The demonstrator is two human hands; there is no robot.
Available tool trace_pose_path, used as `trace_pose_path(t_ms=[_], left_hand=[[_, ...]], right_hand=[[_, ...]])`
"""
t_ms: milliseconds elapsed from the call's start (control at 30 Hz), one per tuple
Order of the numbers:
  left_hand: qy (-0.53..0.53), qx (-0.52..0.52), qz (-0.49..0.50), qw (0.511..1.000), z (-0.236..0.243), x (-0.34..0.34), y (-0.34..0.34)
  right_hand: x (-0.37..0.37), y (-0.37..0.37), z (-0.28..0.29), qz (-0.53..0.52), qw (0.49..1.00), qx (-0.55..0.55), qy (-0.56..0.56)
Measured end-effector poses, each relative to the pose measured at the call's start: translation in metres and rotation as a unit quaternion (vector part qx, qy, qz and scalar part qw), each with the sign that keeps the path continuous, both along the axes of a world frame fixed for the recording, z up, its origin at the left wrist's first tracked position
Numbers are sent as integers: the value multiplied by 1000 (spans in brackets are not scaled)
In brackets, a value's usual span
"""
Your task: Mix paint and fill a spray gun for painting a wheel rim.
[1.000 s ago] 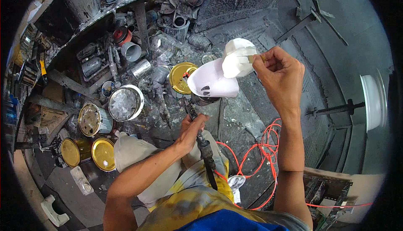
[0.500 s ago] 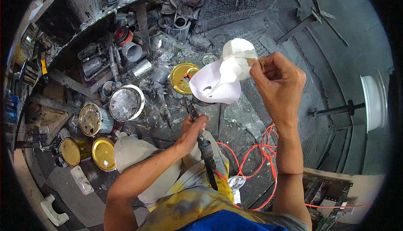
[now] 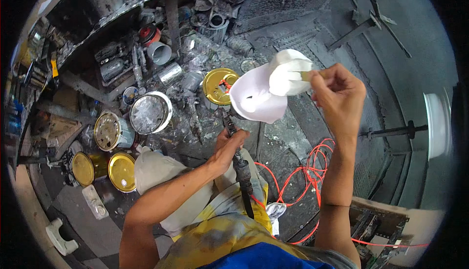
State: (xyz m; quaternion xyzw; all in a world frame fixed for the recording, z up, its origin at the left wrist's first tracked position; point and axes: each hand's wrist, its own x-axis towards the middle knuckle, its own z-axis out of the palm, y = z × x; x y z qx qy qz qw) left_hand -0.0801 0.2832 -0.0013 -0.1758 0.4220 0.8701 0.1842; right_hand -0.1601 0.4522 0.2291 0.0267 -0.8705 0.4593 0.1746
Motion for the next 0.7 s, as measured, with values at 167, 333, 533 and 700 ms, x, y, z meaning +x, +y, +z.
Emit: trace_pose_path(t_ms=[167, 333, 533, 700], left_hand=[[-15, -22, -31, 999, 10, 0, 0], [4, -11, -33, 999, 14, 4, -10], [7, 22, 54, 998, 27, 4, -39], [23, 24, 110, 993, 50, 2, -81]], right_hand=[[-4, 35, -7, 46, 993, -79, -72], [0, 76, -30, -17, 983, -126, -134], [10, 96, -116, -47, 972, -119, -199], [15, 66, -269, 26, 951, -150, -270]])
